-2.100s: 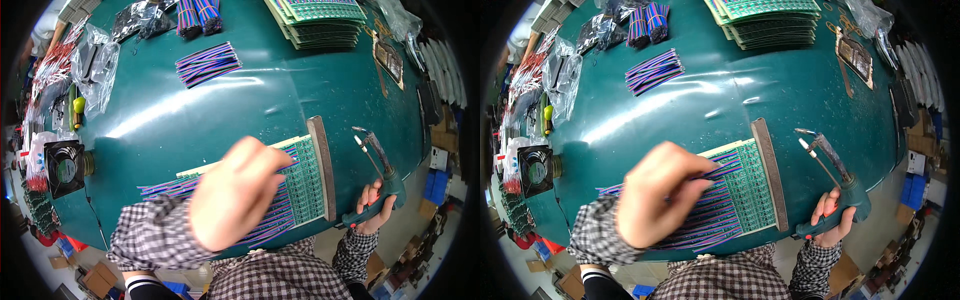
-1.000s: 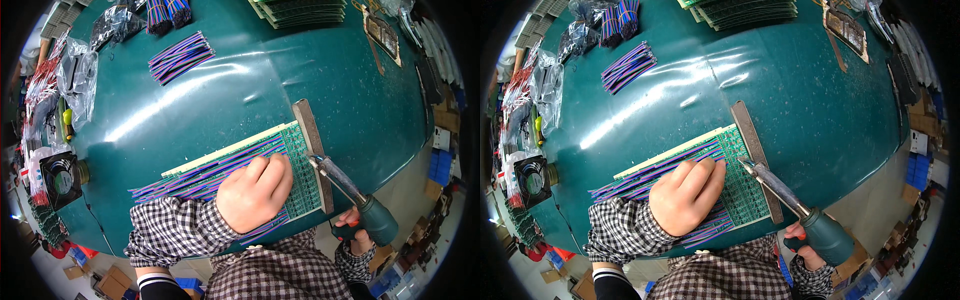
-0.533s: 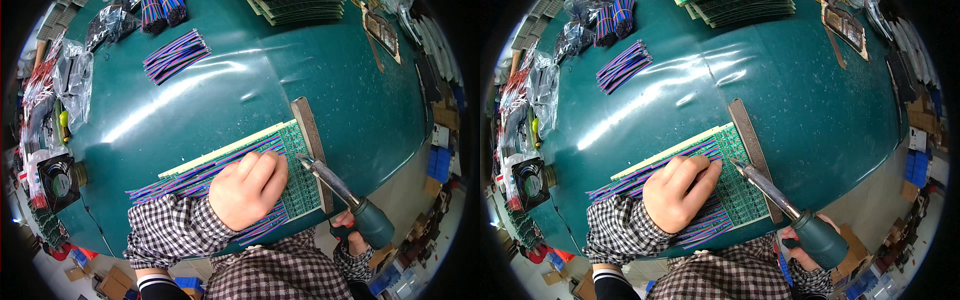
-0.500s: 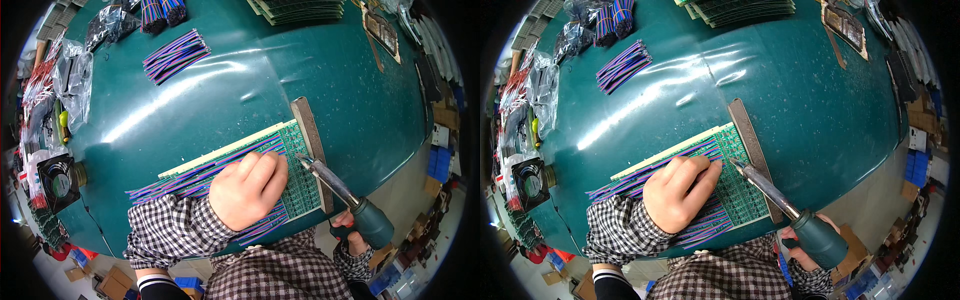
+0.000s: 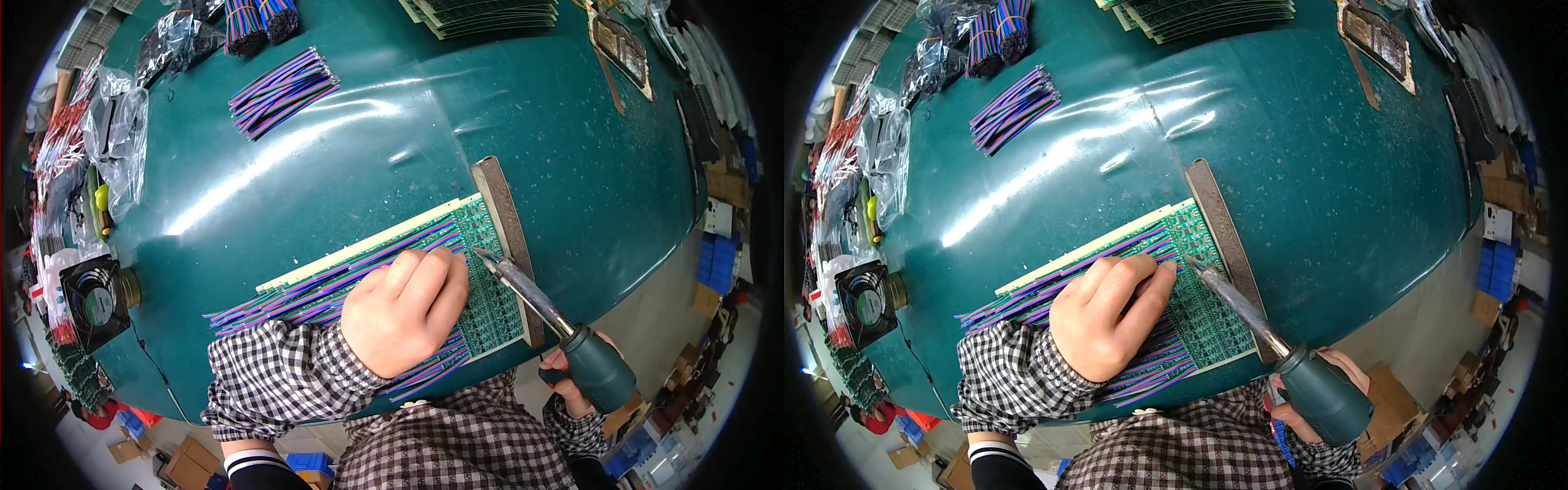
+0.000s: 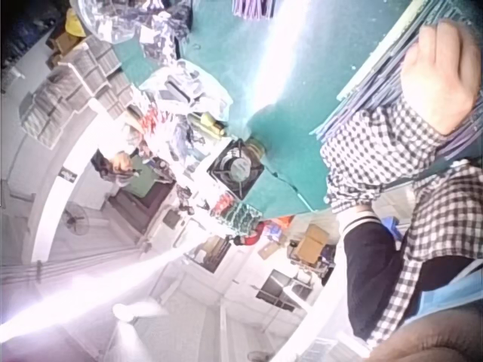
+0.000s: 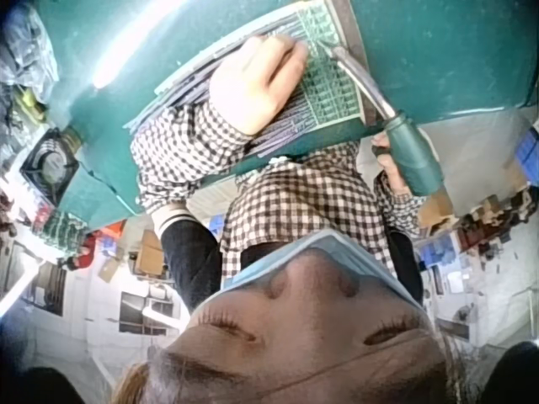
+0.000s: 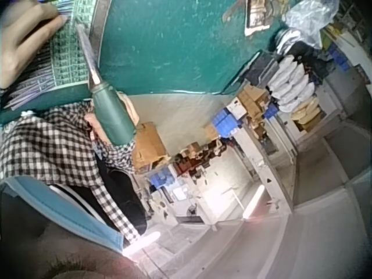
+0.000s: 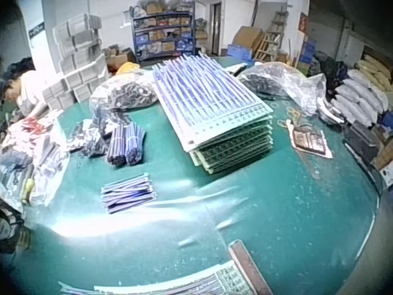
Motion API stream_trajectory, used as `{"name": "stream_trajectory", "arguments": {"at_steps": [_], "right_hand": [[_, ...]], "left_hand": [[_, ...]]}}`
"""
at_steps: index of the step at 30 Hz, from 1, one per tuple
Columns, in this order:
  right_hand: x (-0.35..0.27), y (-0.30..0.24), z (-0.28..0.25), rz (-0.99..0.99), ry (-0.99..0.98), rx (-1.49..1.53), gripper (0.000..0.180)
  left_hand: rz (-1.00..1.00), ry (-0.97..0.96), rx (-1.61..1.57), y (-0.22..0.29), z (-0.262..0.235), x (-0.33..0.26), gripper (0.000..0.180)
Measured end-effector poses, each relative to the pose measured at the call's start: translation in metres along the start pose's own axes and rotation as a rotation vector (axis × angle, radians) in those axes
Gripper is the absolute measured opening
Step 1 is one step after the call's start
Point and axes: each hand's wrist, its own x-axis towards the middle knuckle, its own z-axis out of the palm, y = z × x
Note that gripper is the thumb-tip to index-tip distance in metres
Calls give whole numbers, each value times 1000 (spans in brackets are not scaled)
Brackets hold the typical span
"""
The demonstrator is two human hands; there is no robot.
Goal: The person solders bundles of multi-colored wires onto specific points on a circuit board using a soldering iron.
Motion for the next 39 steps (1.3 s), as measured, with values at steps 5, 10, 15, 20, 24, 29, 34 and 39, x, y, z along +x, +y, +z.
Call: {"name": "stream_trajectory", "arguments": {"at_steps": [5,10,15,20,24,29,34,39], "right_hand": [[-4,6,0,59,24,27,54],[-1,7,-2,50,-37,1,60],[1,5,1,47,-18,16,55],[1,4,0,-6,-24,22,49],[5,-4,3,5,-2,29,49],[12,-16,11,11,34,114,49],[10,-12,8,24,11,95,51],[7,-7,3,8,-16,61,50]], "left_hand": [[2,2,-3,0,1,0,38],[3,4,3,0,0,0,38],[6,18,4,0,2,0,37],[4,16,12,0,2,0,38],[8,19,16,0,2,0,38],[5,8,25,0,2,-1,39],[11,-18,38,1,0,-1,40],[30,1,54,1,2,-3,41]]}}
